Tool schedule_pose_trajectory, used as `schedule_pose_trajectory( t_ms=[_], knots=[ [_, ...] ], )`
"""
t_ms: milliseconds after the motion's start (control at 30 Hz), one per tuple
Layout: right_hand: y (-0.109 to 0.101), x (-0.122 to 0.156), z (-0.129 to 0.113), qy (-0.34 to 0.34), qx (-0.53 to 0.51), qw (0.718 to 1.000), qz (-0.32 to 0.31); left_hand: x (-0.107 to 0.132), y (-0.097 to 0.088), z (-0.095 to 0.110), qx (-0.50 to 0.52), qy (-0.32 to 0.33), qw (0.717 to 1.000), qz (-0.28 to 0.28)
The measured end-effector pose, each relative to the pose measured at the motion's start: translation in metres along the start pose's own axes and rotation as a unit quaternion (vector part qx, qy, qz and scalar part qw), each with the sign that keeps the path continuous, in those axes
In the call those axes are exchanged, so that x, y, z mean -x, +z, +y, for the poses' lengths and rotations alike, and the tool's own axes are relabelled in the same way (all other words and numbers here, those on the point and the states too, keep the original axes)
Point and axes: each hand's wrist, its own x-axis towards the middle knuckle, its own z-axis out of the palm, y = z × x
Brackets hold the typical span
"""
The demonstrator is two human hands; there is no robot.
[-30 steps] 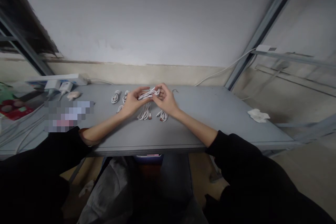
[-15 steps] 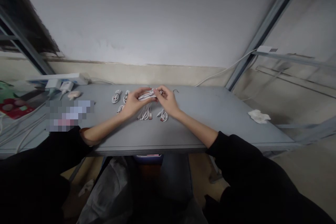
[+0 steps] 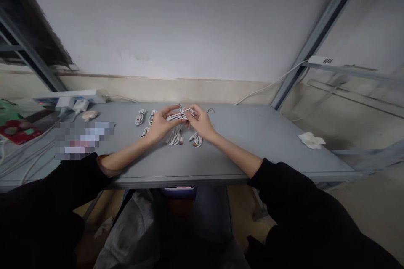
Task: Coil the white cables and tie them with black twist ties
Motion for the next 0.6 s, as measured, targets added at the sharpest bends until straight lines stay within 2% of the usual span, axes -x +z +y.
schedule_pose_trajectory(
  t_ms=[267,600],
  knots=[
    [-0.0029,-0.0017,-0.0009,0.042,-0.046,0.998,-0.027,0.0001,0.0003,-0.0001,0.026,-0.007,0.999,-0.024],
    [-0.0049,-0.0033,-0.002,0.112,-0.082,0.989,-0.044,0.0011,0.0,0.0024,-0.013,0.007,1.0,-0.022]
  ],
)
